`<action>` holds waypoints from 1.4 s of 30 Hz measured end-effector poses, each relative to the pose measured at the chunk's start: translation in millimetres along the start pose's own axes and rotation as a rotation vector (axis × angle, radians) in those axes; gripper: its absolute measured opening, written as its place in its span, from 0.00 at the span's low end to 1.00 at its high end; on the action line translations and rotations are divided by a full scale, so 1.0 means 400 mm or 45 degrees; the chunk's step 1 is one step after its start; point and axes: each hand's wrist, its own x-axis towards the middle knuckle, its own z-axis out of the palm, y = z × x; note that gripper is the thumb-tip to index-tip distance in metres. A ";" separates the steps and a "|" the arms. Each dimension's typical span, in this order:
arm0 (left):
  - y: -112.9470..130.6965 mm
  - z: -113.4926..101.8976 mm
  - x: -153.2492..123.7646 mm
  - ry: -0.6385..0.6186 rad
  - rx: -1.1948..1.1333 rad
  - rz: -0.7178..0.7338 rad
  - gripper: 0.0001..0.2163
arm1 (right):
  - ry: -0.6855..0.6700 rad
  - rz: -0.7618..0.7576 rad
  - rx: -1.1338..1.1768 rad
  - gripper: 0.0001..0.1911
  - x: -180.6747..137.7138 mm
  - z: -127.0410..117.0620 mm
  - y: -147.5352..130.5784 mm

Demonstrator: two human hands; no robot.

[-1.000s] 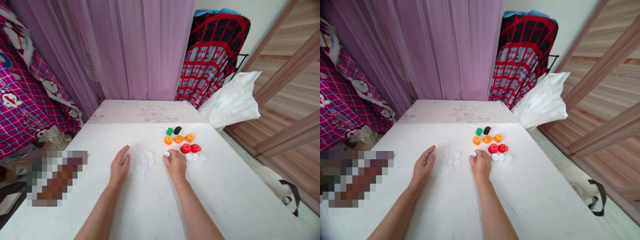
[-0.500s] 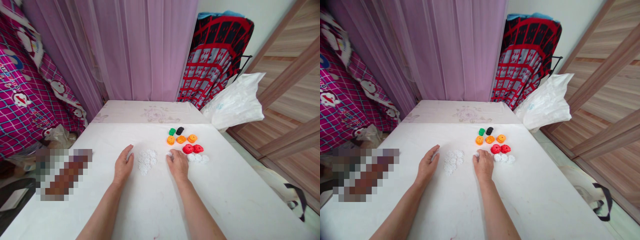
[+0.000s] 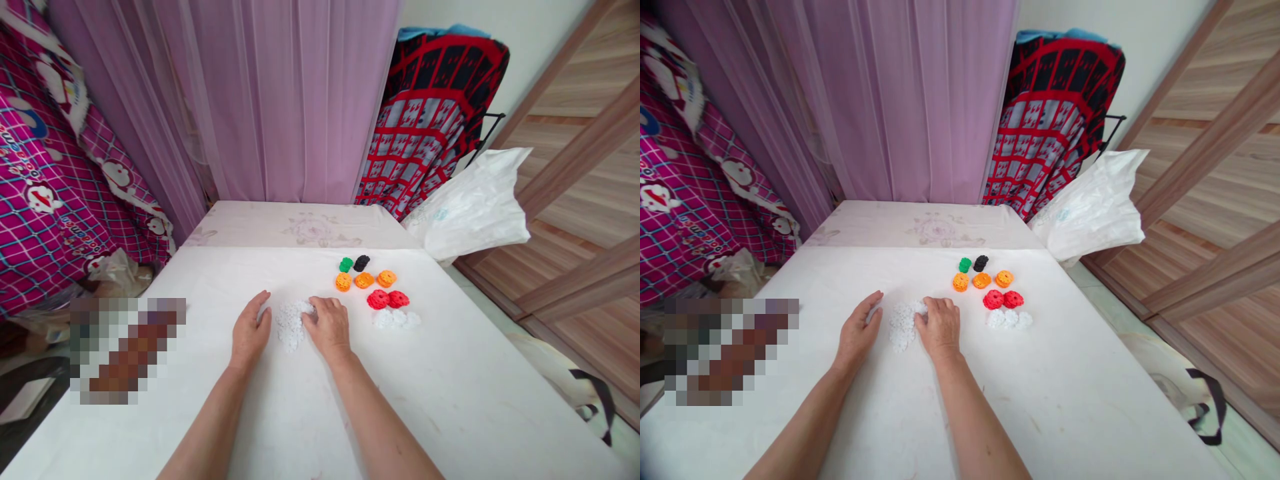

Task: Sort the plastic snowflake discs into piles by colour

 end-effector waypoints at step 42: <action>-0.008 0.001 -0.003 -0.019 0.014 0.038 0.17 | 0.098 0.417 -0.070 0.17 -0.025 -0.032 0.130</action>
